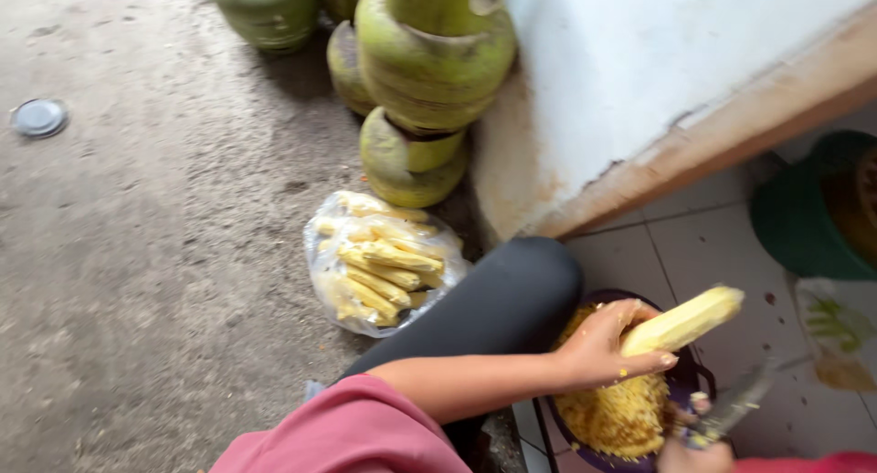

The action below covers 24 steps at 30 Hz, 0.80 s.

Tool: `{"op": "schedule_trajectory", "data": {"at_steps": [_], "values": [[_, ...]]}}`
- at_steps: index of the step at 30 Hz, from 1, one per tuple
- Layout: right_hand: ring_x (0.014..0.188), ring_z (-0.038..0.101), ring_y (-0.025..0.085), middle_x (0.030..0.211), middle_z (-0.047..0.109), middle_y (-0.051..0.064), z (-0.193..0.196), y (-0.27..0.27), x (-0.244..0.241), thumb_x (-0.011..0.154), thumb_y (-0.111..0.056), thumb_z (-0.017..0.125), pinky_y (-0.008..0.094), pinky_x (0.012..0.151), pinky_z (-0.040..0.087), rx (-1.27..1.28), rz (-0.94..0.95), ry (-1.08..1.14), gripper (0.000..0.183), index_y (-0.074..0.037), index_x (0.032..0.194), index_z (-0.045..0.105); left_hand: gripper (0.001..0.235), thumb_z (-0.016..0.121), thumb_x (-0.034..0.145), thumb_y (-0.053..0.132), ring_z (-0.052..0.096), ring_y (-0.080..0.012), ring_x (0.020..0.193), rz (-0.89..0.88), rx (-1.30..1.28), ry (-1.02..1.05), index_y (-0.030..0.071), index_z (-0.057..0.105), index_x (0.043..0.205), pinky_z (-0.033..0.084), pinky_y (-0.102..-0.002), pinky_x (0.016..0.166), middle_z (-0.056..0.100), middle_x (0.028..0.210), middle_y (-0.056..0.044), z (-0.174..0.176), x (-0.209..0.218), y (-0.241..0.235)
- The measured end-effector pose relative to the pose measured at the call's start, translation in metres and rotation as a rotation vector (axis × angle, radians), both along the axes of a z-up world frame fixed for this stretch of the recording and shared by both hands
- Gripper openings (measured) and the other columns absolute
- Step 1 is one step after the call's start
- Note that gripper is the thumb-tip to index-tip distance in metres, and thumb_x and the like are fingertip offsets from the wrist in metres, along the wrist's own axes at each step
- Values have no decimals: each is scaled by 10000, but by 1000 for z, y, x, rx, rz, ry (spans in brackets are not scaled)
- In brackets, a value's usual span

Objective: The person sits on the floor and uses a knife to cut kernels off corn cobs into a purple bowl. The person handles multiple cobs, placing the stripped cobs into a pink basket.

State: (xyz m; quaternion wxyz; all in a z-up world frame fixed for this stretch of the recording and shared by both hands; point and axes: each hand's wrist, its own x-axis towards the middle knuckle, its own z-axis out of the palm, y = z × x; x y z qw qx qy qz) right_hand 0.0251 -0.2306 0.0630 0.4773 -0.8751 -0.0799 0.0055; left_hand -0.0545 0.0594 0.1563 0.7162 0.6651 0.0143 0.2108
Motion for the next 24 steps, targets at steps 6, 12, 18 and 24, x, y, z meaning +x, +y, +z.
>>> {"op": "schedule_trajectory", "data": {"at_steps": [6, 12, 18, 24], "values": [[451, 517, 95, 1022, 743, 112, 115, 128, -30, 929, -1, 613, 252, 409, 407, 117, 284, 97, 547, 12, 1466, 514, 621, 815, 839, 444, 696, -242, 1091, 5, 186, -105, 47, 638, 1282, 537, -356, 988, 705, 1150, -113, 11, -66, 169], [578, 513, 35, 1026, 770, 54, 196, 282, -93, 914, 19, 677, 192, 486, 403, 21, 580, 150, 601, -25, 1503, 571, 598, 877, 734, 353, 627, -321, 1120, 33, 615, 487, 79, 653, 1215, 498, -422, 971, 678, 1166, -148, -105, -163, 306], [754, 618, 23, 932, 762, 10, 207, 361, -127, 847, 21, 710, 192, 688, 515, -89, 648, 198, 560, -61, 1394, 619, 552, 874, 711, 308, 639, -330, 1089, 0, 700, 851, 138, 660, 1191, 531, -430, 944, 670, 1144, -131, -235, -205, 305], [712, 604, 43, 892, 759, 16, 190, 376, -131, 839, 0, 743, 215, 655, 505, -190, 617, 253, 534, -93, 1358, 664, 474, 868, 722, 297, 632, -304, 1112, 100, 897, 631, 194, 684, 1146, 545, -431, 914, 676, 1096, -76, -272, -161, 304]]}}
